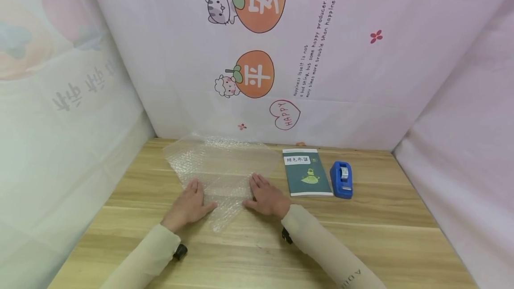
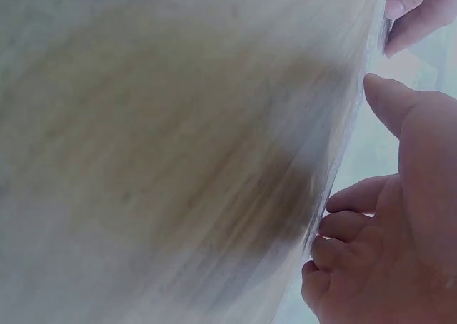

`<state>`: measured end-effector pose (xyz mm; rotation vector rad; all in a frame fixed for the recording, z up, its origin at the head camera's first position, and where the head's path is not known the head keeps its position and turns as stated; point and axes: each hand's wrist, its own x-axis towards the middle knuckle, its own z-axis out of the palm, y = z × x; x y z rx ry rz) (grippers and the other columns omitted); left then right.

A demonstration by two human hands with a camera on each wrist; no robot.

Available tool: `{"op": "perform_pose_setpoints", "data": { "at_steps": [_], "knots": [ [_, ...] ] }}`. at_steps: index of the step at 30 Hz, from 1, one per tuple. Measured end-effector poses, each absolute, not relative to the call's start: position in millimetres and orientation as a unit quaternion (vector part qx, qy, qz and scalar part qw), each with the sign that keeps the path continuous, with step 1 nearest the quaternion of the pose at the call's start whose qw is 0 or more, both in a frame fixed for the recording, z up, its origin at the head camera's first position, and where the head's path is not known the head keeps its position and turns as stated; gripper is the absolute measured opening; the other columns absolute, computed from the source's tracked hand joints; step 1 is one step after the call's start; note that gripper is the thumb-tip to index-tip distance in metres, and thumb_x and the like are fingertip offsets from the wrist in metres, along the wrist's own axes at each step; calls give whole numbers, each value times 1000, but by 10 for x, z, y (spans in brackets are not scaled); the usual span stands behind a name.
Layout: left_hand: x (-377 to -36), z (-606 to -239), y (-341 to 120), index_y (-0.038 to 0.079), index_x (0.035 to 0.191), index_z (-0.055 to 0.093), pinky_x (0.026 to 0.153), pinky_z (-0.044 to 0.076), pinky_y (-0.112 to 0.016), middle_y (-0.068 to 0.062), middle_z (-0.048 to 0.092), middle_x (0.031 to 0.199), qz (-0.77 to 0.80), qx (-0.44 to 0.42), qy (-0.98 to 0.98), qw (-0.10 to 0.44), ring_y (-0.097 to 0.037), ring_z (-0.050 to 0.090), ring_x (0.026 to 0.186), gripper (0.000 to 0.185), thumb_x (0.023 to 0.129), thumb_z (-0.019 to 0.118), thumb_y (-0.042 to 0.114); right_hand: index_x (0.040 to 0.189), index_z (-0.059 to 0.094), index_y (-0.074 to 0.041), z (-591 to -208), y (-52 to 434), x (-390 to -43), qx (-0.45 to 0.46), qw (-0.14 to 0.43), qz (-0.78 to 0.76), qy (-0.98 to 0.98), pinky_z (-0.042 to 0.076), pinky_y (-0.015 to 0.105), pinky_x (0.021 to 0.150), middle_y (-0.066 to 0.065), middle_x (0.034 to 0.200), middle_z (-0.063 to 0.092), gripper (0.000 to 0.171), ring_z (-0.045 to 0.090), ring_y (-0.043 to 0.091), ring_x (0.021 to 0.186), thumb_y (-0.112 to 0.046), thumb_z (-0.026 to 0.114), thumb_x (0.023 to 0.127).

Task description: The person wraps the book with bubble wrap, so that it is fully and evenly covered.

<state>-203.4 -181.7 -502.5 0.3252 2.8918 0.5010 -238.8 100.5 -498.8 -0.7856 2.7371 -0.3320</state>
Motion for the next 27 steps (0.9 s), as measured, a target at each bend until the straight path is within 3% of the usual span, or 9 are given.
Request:
{"op": "perform_pose_setpoints", "data": {
  "at_steps": [20,27],
  "knots": [
    [-2177,-4767,-1641,-17,159,25,132,21,-61,-35,17,171,167,192,966,47,-49,20,161,88,106,61,43,167,17,5,-4634,1282,-2370,-259,112,-138,949,19,51,135,24,177,12,87,13,40,166,-53,48,110],
    [-2300,-4680,-1472,-11,163,22,133,21,-57,-26,14,175,178,209,960,62,-42,19,164,89,106,61,45,166,16,6,-4585,1504,-2447,-238,107,-152,953,21,53,134,24,177,11,85,13,41,165,-48,50,110]
  ]
}}
